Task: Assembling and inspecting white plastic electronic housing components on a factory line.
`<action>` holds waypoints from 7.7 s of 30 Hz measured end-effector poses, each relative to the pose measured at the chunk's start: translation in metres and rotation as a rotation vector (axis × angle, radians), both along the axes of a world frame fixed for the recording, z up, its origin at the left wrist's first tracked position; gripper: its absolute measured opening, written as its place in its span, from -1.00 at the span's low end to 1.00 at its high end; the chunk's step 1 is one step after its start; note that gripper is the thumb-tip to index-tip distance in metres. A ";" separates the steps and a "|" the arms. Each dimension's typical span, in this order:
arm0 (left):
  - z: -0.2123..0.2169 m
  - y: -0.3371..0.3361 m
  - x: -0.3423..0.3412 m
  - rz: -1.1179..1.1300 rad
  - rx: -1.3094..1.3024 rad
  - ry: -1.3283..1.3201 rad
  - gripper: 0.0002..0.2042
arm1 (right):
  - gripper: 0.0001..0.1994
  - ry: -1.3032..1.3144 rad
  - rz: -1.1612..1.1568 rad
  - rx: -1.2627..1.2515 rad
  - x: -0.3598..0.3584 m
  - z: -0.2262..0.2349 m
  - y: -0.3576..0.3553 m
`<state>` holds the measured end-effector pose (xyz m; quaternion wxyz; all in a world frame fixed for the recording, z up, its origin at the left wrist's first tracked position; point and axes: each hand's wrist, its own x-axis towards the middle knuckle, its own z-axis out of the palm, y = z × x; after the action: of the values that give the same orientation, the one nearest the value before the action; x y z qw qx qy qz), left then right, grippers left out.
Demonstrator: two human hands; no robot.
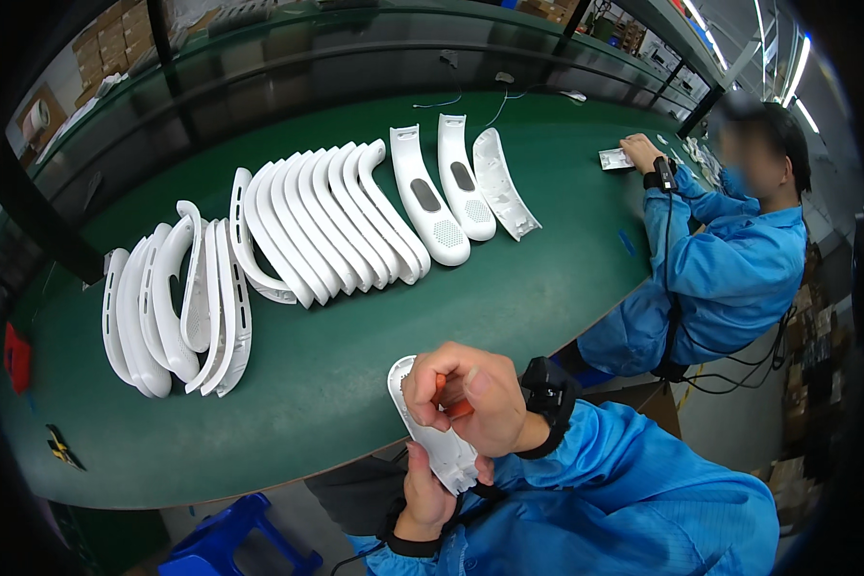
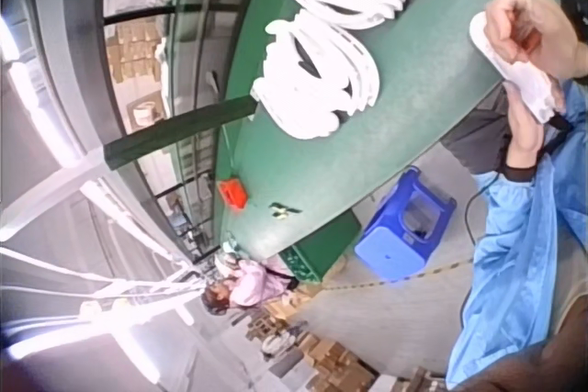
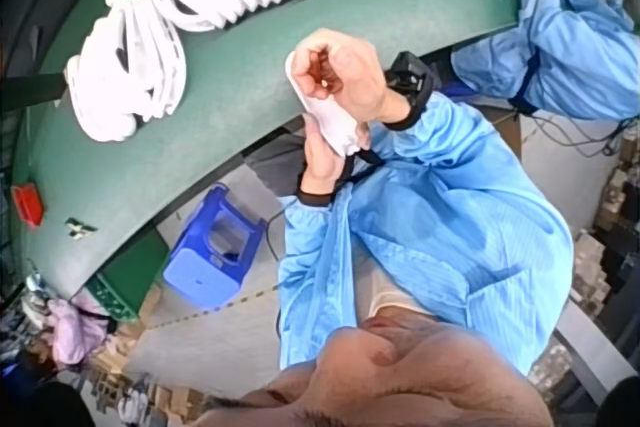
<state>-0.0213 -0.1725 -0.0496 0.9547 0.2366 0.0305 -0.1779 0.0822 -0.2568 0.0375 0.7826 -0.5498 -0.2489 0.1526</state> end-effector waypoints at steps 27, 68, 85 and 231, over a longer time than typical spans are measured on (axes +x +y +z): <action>-0.001 -0.001 0.000 0.030 0.029 -0.014 -0.29 | -0.56 -0.175 -0.123 0.066 0.000 -0.012 0.010; -0.003 -0.013 -0.007 0.081 0.098 0.036 -0.29 | -0.50 -0.082 -0.383 0.108 -0.013 -0.005 0.003; 0.000 -0.010 -0.009 0.106 0.111 0.082 -0.30 | -0.52 -0.124 -0.398 0.074 -0.014 -0.008 0.004; 0.032 0.006 -0.006 0.104 0.945 -0.257 -0.53 | -0.52 -0.090 -0.211 -0.719 -0.015 0.017 -0.060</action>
<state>-0.0274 -0.1669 -0.0173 0.7467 0.6619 0.0015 -0.0660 0.0669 -0.3170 0.0541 0.5394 -0.8182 -0.1554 0.1243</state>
